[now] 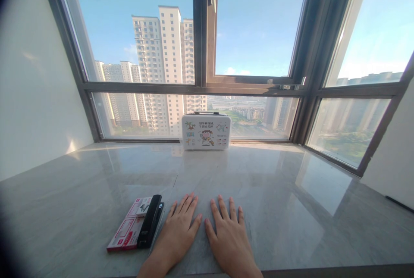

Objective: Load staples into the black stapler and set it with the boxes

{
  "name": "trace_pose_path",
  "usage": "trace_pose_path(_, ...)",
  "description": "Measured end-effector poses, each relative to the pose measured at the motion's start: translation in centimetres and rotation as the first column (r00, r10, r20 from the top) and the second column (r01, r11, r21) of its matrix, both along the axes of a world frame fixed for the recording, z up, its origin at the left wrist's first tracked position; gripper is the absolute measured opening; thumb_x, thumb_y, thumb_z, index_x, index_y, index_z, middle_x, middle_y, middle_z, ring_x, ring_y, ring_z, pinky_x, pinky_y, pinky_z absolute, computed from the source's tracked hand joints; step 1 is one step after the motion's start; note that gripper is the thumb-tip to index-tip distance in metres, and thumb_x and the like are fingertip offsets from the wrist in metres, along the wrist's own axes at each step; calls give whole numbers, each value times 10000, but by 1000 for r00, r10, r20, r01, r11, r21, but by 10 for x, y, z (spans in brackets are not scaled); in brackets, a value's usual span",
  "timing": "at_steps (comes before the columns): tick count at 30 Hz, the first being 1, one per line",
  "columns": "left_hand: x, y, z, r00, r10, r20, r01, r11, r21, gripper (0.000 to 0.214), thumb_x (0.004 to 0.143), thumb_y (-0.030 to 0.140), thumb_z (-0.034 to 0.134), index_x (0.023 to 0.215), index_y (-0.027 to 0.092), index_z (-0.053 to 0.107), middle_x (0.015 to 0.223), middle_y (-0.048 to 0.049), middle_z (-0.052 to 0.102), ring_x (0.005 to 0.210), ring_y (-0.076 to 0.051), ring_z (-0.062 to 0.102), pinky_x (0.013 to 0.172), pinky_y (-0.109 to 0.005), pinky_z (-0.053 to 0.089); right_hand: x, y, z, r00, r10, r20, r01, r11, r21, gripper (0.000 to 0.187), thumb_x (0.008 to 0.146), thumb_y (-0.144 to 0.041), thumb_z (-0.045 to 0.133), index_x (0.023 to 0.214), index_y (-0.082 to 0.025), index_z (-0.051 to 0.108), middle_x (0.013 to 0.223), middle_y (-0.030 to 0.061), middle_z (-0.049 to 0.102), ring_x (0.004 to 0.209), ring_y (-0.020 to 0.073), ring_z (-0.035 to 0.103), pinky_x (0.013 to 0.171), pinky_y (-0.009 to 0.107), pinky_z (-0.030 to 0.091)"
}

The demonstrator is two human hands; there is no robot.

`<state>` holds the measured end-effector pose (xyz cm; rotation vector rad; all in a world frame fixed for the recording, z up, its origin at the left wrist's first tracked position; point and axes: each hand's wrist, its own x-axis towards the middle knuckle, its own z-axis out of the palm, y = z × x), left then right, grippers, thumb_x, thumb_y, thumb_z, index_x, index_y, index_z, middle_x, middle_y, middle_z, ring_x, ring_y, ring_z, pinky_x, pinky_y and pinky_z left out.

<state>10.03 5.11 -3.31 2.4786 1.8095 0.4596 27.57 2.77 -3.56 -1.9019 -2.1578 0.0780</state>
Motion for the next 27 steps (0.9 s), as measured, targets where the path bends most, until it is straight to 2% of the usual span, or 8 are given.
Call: trace_pose_path(27, 1, -1, 1, 1000, 3, 1, -3, 1000, 6, 574, 997, 465, 265, 1522, 247, 351, 1613, -32, 252, 1494, -230, 214, 1224, -500, 178, 2, -1, 0, 1000, 9, -12, -9, 1000, 11, 632, 985, -632, 229, 1543, -342, 280, 1621, -12, 175, 1498, 355, 79, 1176, 607, 116)
